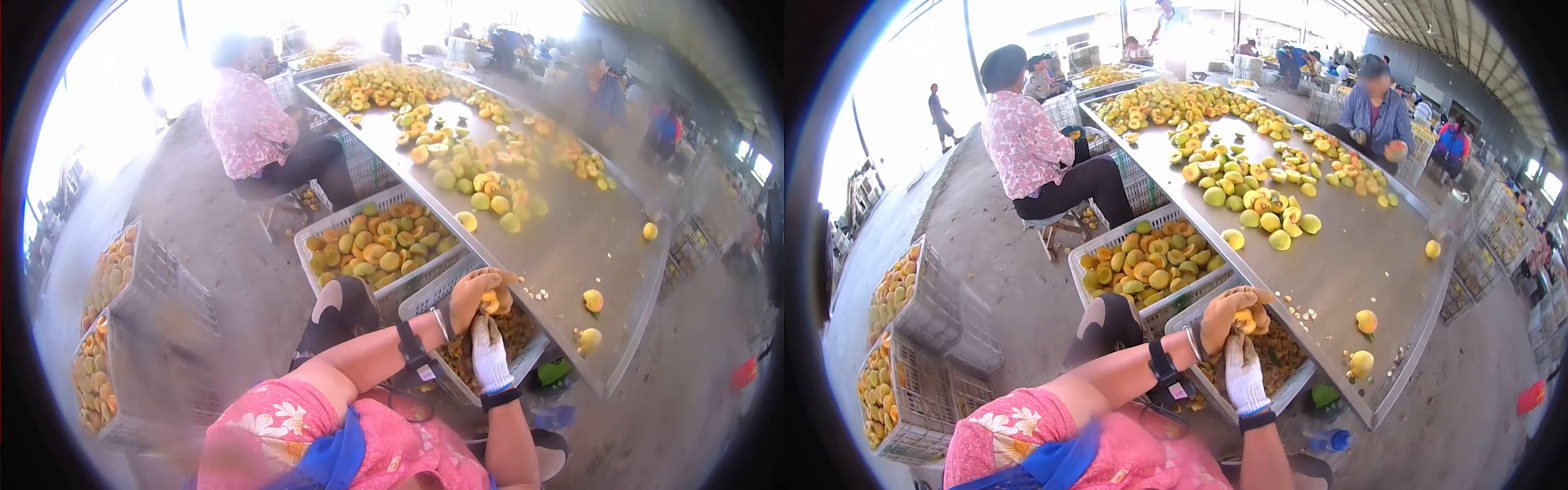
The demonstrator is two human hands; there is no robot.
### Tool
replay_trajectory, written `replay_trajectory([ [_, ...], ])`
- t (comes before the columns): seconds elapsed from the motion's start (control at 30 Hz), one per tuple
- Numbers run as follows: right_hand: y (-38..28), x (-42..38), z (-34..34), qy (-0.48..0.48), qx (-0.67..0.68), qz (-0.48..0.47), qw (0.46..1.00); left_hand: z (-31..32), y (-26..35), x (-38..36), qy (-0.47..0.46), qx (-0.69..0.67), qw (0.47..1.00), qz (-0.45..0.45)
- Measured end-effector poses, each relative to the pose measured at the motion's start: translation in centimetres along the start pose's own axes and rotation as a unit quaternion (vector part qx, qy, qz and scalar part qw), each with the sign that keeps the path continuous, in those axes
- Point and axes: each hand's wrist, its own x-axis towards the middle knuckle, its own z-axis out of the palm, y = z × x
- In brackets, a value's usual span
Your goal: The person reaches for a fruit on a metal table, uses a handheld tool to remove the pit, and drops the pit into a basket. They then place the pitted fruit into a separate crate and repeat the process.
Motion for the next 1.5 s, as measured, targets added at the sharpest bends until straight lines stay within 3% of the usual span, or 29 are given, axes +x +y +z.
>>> replay_trajectory([
  [0.03,-0.1,-0.3,0.0,-0.005,0.008,0.003,1.0,0.7,1.1,-0.5,-0.011,-0.034,0.998,-0.058],
  [0.13,-0.6,-0.5,-0.4,-0.026,0.02,0.027,0.999,0.1,1.3,-0.5,-0.062,0.085,0.993,-0.05],
  [0.17,-0.5,-0.6,0.0,-0.029,0.012,0.011,0.999,-0.1,1.2,-0.2,-0.084,0.238,0.967,-0.034],
  [0.2,-0.8,-0.7,0.1,-0.03,0.003,-0.005,1.0,-0.2,1.1,-0.1,-0.107,0.269,0.956,-0.039],
  [0.27,-1.8,-1.1,-0.3,-0.056,0.102,0.101,0.988,-0.2,1.0,-0.2,-0.157,0.327,0.93,-0.05],
  [0.4,-2.8,-1.4,-1.0,-0.103,0.231,0.232,0.939,0.4,0.7,0.1,-0.027,0.152,0.987,-0.05],
  [0.47,-2.8,-1.3,-1.6,-0.133,0.267,0.275,0.914,-2.1,-0.5,1.2,-0.071,0.037,0.997,0.011],
  [0.57,-2.5,-1.4,-1.3,-0.164,0.306,0.29,0.892,-3.6,0.7,2.9,0.076,-0.086,0.993,0.007],
  [0.6,-2.2,-1.3,-1.1,-0.164,0.256,0.281,0.91,-3.7,1.7,3.4,0.162,-0.061,0.984,0.036],
  [0.67,-1.0,-1.2,-1.0,-0.159,0.158,0.259,0.94,-8.1,4.1,4.4,0.113,0.169,0.966,0.159],
  [0.7,-0.7,-1.4,-0.6,-0.132,0.03,0.228,0.964,-12.8,5.3,6.2,0.16,0.369,0.869,0.287],
  [0.73,0.2,-1.2,-1.0,-0.142,-0.08,0.225,0.961,-13.1,6.8,6.2,0.198,0.409,0.837,0.304],
  [0.77,2.4,-1.0,-1.3,-0.129,-0.149,0.13,0.972,-13.4,8.3,6.2,0.239,0.447,0.802,0.316],
  [0.8,4.1,-1.2,-1.4,-0.112,-0.22,0.038,0.968,-10.1,10.3,5.2,0.284,0.344,0.867,0.223],
  [0.87,2.7,-1.4,-1.6,-0.105,-0.248,0.035,0.962,-11.1,10.0,7.3,0.249,0.561,0.71,0.344],
  [0.9,2.9,-1.2,-1.7,-0.106,-0.267,0.029,0.957,-7.9,8.9,7.3,0.225,0.543,0.75,0.303],
  [0.93,3.2,-0.9,-1.8,-0.11,-0.287,0.021,0.951,-5.7,7.3,7.8,0.159,0.607,0.72,0.296],
  [0.97,4.1,-0.7,-1.9,-0.127,-0.325,-0.041,0.936,-3.2,4.7,8.5,0.086,0.593,0.74,0.306],
  [1.0,4.9,-0.4,-2.0,-0.147,-0.363,-0.108,0.914,-0.5,2.0,8.8,0.005,0.591,0.768,0.246],
  [1.03,5.0,-0.3,-1.9,-0.128,-0.366,-0.101,0.916,2.2,-0.3,8.8,-0.071,0.588,0.782,0.192],
  [1.07,3.2,-0.1,-1.8,-0.147,-0.388,0.008,0.91,4.9,-2.6,8.4,-0.122,0.676,0.705,0.178],
  [1.13,9.1,0.6,-2.3,-0.164,-0.494,-0.298,0.8,8.3,-8.3,9.3,-0.234,0.654,0.696,0.182],
  [1.17,9.7,0.9,-2.2,-0.179,-0.442,-0.216,0.852,8.6,-12.2,10.3,-0.297,0.642,0.673,0.216],
  [1.2,9.0,0.8,-2.2,-0.234,-0.395,-0.134,0.878,10.3,-13.5,10.5,-0.348,0.652,0.653,0.164],
  [1.27,7.4,0.6,-2.1,-0.303,-0.306,0.047,0.901,11.4,-17.5,10.4,-0.336,0.704,0.59,0.207],
  [1.37,4.0,-0.7,-2.9,-0.26,-0.419,0.002,0.87,14.3,-15.2,11.4,-0.434,0.711,0.553,-0.015],
  [1.43,4.8,-1.0,-2.9,-0.235,-0.432,-0.001,0.871,13.9,-15.5,12.5,-0.414,0.757,0.505,-0.021],
  [1.47,5.9,-0.7,-2.9,-0.23,-0.518,-0.072,0.821,13.2,-15.7,13.2,-0.405,0.778,0.479,-0.024],
  [1.5,7.5,-0.1,-3.0,-0.22,-0.596,-0.143,0.759,12.3,-15.4,13.7,-0.386,0.771,0.505,-0.051],
])
